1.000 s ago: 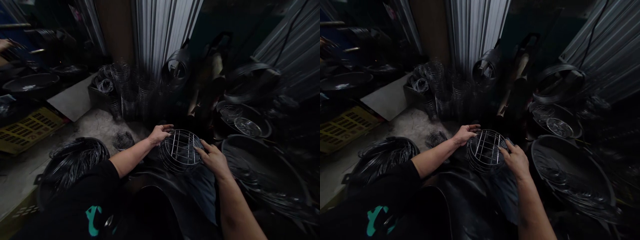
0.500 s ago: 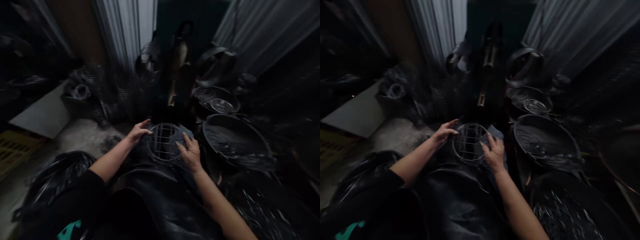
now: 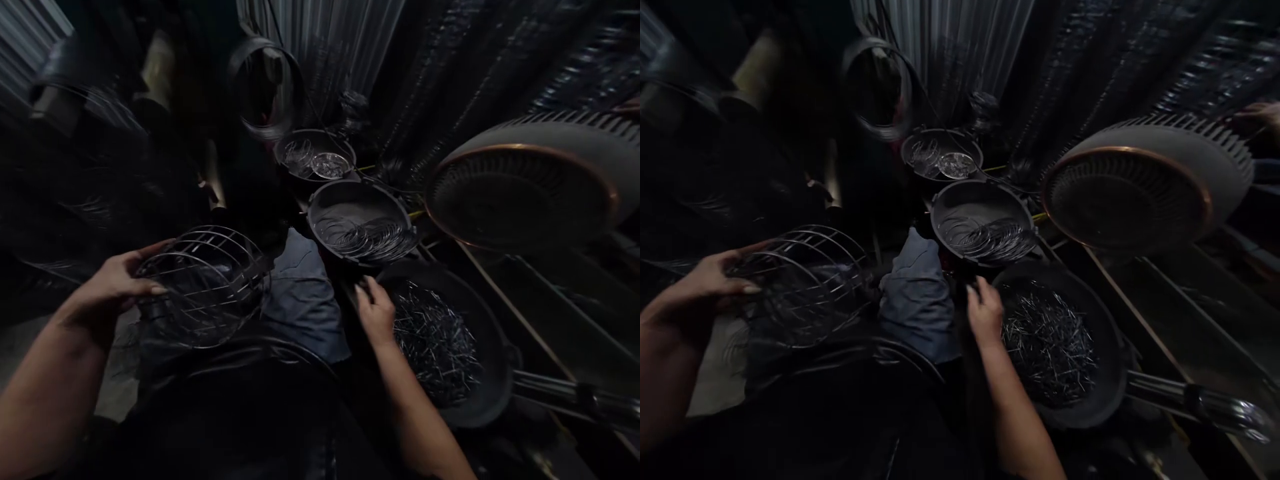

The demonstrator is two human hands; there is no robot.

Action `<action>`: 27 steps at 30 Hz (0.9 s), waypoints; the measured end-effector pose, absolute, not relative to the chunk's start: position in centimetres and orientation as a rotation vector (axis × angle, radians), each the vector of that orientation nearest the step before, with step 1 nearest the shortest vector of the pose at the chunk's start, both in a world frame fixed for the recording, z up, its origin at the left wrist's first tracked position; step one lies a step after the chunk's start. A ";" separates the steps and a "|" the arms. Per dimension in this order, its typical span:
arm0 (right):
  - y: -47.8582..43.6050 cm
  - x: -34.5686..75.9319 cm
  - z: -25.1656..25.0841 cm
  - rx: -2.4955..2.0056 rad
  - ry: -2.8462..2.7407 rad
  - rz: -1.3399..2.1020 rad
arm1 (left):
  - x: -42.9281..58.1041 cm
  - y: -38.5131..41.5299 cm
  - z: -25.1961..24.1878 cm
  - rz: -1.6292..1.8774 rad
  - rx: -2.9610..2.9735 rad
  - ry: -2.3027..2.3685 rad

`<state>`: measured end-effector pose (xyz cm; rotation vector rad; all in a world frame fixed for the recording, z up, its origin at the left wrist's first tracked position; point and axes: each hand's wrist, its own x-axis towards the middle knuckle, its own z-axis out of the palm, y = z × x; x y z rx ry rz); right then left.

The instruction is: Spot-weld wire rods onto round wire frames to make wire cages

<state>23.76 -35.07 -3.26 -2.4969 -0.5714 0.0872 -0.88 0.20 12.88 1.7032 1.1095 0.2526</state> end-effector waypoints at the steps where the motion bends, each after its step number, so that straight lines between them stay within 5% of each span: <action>1: -37.3 25.0 -4.6 -2.577 -0.453 0.140 | -0.6 0.5 13.1 0.266 1.693 1.106; 12: -42.4 31.2 -13.5 -2.868 0.019 0.563 | 4.2 -1.9 9.1 -0.207 1.953 0.915; 27: -45.2 33.3 -11.8 -1.981 0.403 0.472 | 5.2 -1.5 8.5 -0.277 2.016 0.870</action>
